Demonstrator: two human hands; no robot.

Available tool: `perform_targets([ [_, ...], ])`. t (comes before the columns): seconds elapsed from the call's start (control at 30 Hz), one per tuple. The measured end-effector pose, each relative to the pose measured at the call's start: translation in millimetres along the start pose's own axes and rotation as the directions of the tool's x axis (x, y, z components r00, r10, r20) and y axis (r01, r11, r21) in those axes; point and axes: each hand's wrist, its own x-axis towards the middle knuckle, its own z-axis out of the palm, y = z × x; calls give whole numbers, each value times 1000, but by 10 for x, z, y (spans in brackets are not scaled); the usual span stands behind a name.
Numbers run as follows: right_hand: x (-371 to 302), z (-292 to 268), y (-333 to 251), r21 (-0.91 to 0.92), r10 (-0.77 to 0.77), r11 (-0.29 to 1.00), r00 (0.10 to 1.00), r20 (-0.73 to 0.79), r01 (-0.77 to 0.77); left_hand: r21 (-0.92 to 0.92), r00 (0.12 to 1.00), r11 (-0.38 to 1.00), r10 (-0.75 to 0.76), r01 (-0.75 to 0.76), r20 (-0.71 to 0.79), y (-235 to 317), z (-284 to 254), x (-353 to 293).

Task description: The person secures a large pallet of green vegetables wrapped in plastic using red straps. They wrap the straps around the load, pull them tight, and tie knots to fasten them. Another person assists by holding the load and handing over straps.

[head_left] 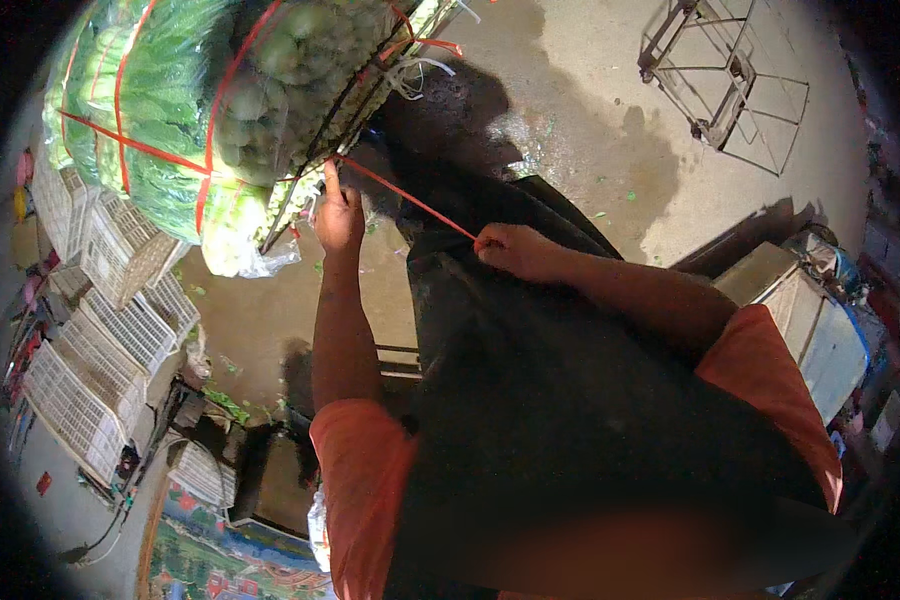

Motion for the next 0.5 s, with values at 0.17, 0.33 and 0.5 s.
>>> perform_targets([
  [0.17, 605, -94, 626, -390, -90, 914, 993, 70, 110, 28, 985, 997, 70, -76, 155, -113, -264, 53],
  [0.33, 1169, -75, 613, -307, 303, 778, 755, -581, -548, -101, 952, 978, 201, -182, 229, -132, -362, 116],
  [0.5, 1764, -30, 48, -465, -215, 885, 916, -339, 36, -25, 939, 978, 208, -209, 274, -212, -329, 146],
])
